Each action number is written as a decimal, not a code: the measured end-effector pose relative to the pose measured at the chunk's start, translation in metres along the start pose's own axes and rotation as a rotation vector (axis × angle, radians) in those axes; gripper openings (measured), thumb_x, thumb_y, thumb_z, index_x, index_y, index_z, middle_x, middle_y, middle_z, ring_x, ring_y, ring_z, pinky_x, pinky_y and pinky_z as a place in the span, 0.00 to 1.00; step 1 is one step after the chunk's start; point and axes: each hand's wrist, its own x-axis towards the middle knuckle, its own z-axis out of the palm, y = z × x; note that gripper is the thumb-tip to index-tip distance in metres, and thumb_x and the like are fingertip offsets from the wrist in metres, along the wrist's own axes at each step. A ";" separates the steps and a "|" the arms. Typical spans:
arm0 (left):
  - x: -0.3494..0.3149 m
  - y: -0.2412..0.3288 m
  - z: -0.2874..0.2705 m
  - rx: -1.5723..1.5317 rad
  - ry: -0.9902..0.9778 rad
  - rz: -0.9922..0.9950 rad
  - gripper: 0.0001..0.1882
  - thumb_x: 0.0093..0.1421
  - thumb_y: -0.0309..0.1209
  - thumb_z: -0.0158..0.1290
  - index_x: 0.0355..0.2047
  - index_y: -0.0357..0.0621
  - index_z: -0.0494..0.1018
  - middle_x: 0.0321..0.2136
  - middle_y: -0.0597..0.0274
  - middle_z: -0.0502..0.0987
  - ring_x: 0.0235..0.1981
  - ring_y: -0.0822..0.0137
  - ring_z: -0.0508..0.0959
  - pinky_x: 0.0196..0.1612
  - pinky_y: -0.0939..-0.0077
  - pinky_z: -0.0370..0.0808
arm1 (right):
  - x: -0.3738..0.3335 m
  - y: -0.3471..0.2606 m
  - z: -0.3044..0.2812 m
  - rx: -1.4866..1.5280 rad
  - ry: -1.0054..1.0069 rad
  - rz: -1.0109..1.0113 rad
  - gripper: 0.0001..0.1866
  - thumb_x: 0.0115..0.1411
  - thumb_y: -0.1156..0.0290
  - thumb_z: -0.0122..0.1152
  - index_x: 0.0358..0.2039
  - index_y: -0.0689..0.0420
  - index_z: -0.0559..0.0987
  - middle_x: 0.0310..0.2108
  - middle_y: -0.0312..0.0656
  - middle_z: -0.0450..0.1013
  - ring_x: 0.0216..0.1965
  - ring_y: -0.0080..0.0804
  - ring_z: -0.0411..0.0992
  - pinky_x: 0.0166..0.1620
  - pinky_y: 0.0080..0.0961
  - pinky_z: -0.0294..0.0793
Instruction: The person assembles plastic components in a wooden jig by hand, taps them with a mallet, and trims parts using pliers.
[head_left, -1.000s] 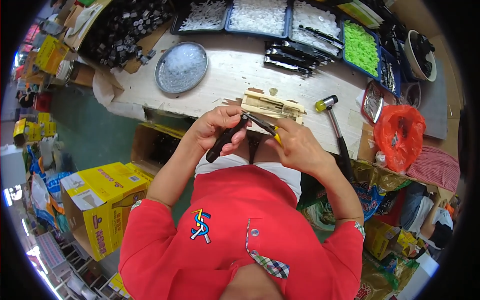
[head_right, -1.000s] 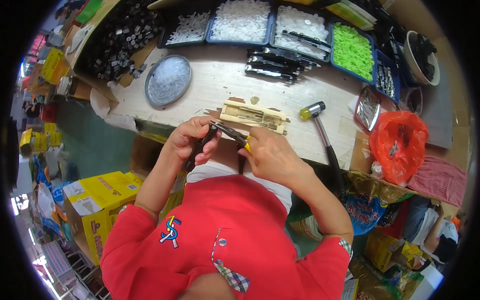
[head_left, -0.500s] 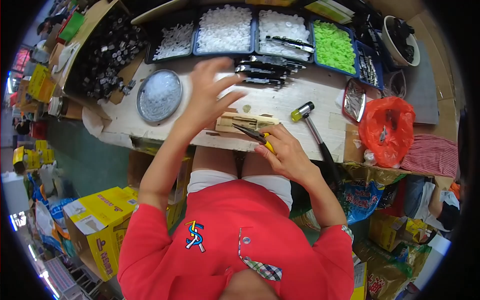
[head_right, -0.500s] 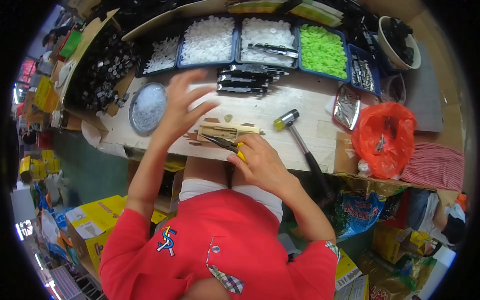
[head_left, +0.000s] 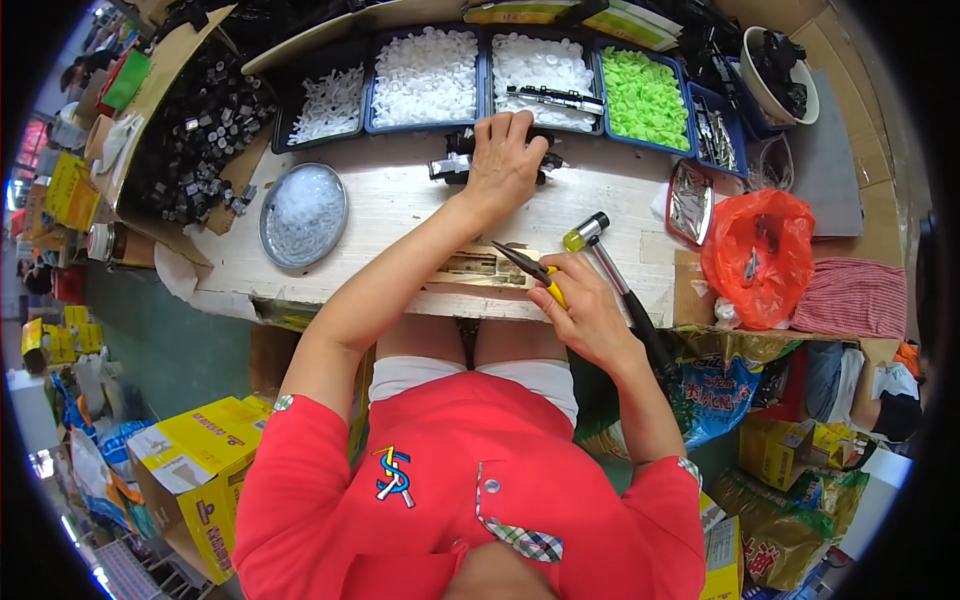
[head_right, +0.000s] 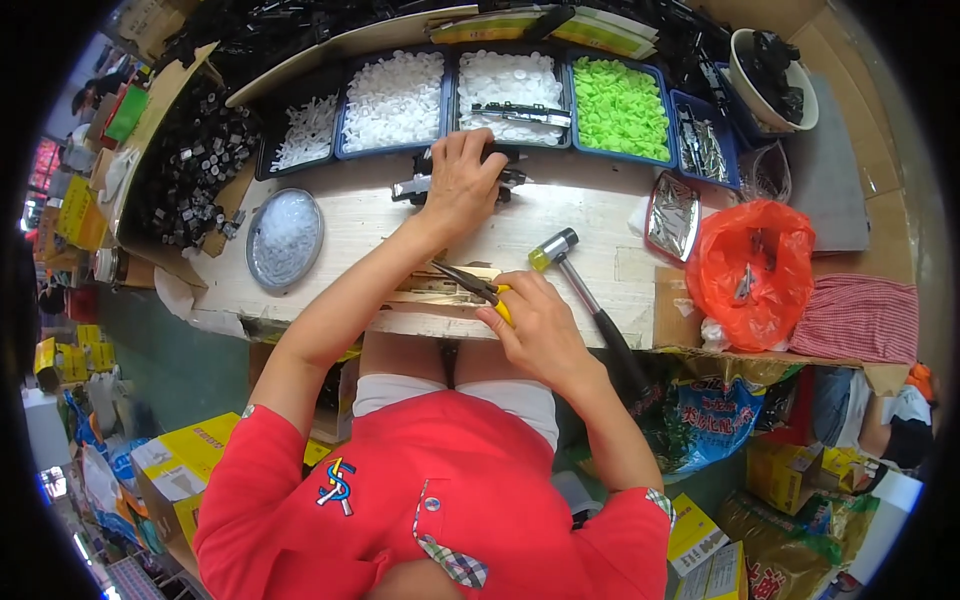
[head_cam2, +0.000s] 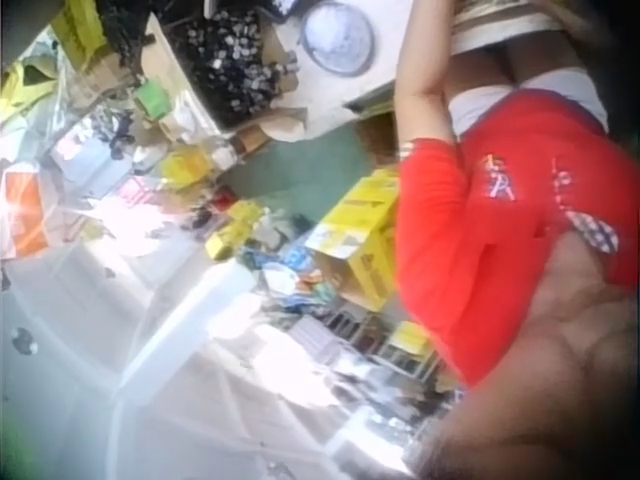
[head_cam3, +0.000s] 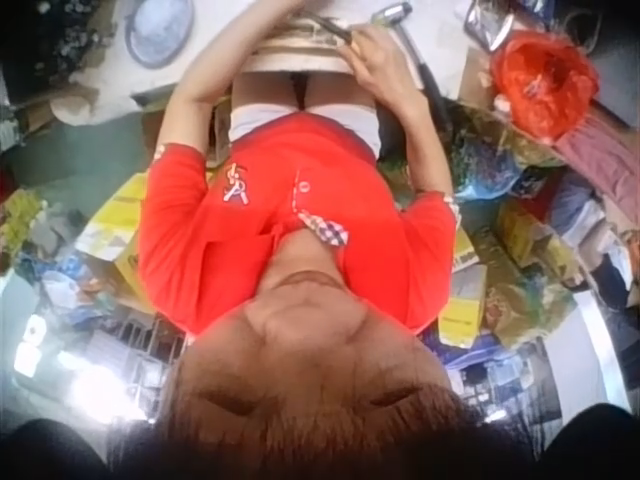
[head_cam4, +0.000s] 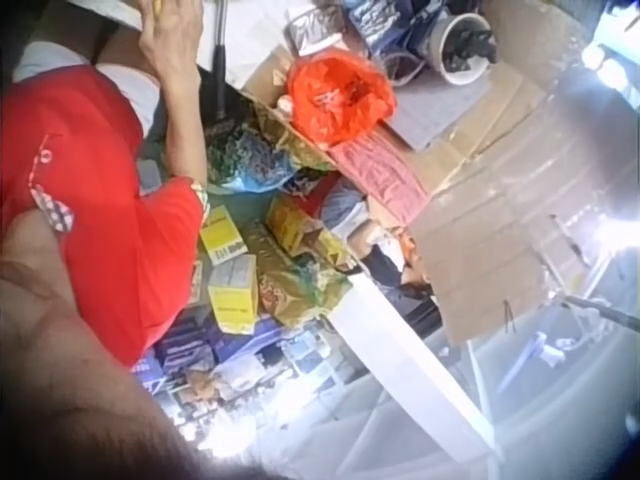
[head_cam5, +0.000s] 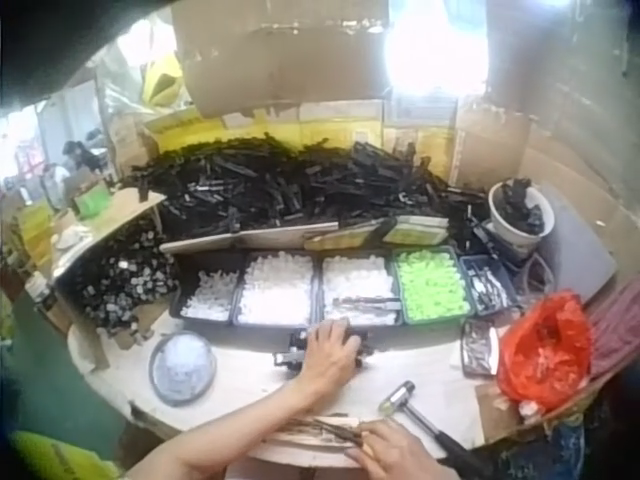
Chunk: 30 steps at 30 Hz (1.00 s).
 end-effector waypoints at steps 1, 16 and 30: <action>-0.003 -0.001 -0.003 0.000 0.003 0.000 0.09 0.40 0.25 0.51 0.27 0.44 0.71 0.38 0.54 0.67 0.42 0.56 0.64 0.44 0.63 0.57 | 0.000 -0.001 0.001 0.001 -0.003 0.001 0.12 0.53 0.68 0.58 0.26 0.66 0.72 0.36 0.48 0.69 0.37 0.45 0.67 0.40 0.33 0.67; -0.064 0.014 -0.131 -1.062 -0.059 -0.738 0.13 0.60 0.31 0.50 0.44 0.40 0.67 0.20 0.69 0.69 0.18 0.81 0.66 0.21 0.86 0.65 | 0.037 -0.016 0.006 0.023 0.078 0.013 0.12 0.55 0.70 0.54 0.32 0.68 0.72 0.40 0.50 0.68 0.40 0.46 0.65 0.43 0.34 0.65; -0.076 0.031 -0.146 -0.716 -0.014 -0.541 0.10 0.57 0.27 0.52 0.38 0.36 0.70 0.27 0.57 0.75 0.24 0.69 0.74 0.28 0.78 0.70 | 0.032 -0.029 0.012 -0.040 -0.127 -0.006 0.10 0.55 0.70 0.55 0.29 0.66 0.72 0.34 0.49 0.68 0.33 0.48 0.68 0.36 0.32 0.68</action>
